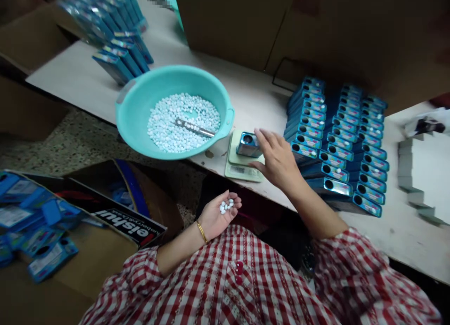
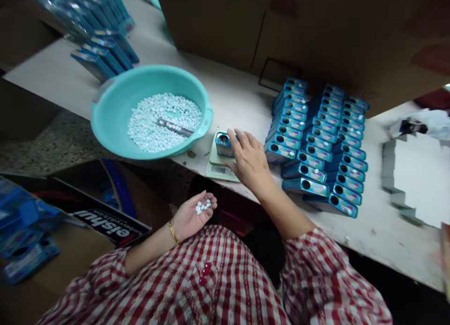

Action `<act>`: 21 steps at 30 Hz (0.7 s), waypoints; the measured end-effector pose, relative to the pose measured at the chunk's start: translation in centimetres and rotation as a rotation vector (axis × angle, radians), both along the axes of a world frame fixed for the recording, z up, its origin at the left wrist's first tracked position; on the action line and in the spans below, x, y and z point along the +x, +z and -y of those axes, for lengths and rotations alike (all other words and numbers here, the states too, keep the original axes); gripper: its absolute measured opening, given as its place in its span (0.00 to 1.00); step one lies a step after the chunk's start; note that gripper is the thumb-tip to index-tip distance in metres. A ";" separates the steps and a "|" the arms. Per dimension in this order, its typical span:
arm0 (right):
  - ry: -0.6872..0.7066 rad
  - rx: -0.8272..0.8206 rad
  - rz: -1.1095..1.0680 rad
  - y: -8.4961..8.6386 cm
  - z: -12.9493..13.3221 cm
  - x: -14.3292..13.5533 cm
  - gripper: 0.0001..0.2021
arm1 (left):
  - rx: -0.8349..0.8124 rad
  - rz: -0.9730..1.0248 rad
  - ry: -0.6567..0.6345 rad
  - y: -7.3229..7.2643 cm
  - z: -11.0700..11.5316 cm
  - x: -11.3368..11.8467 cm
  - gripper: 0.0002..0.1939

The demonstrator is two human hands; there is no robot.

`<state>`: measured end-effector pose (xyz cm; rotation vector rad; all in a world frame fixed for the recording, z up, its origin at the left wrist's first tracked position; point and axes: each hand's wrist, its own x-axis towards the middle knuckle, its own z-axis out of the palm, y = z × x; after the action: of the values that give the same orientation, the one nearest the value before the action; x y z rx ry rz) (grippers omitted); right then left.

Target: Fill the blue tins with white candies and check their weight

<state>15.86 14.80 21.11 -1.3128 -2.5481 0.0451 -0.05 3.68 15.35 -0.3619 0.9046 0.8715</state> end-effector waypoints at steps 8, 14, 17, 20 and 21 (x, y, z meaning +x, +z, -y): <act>-0.137 -0.022 0.070 1.9 -15.3 0.5 0.23 | -0.032 -0.096 0.099 0.4 -1.1 -1.6 0.13; -0.311 -0.202 0.127 -1.6 -25.9 -1.2 0.25 | -0.066 -0.125 0.133 0.1 -1.8 -2.4 0.11; -0.263 -0.184 0.087 -2.0 -26.4 -0.8 0.26 | -0.061 -0.136 0.140 -0.2 -2.1 -3.1 0.12; -0.166 -0.020 0.024 0.3 -22.5 2.2 0.23 | -0.057 -0.147 0.149 -0.7 -2.1 -3.7 0.13; -0.138 0.025 0.031 1.4 -20.2 3.6 0.20 | -0.056 -0.145 0.147 -0.9 -2.0 -3.7 0.13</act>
<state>19.50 35.02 22.49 -1.4870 -2.4672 -0.0347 -3.79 5.66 14.43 -0.4221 1.0482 1.0188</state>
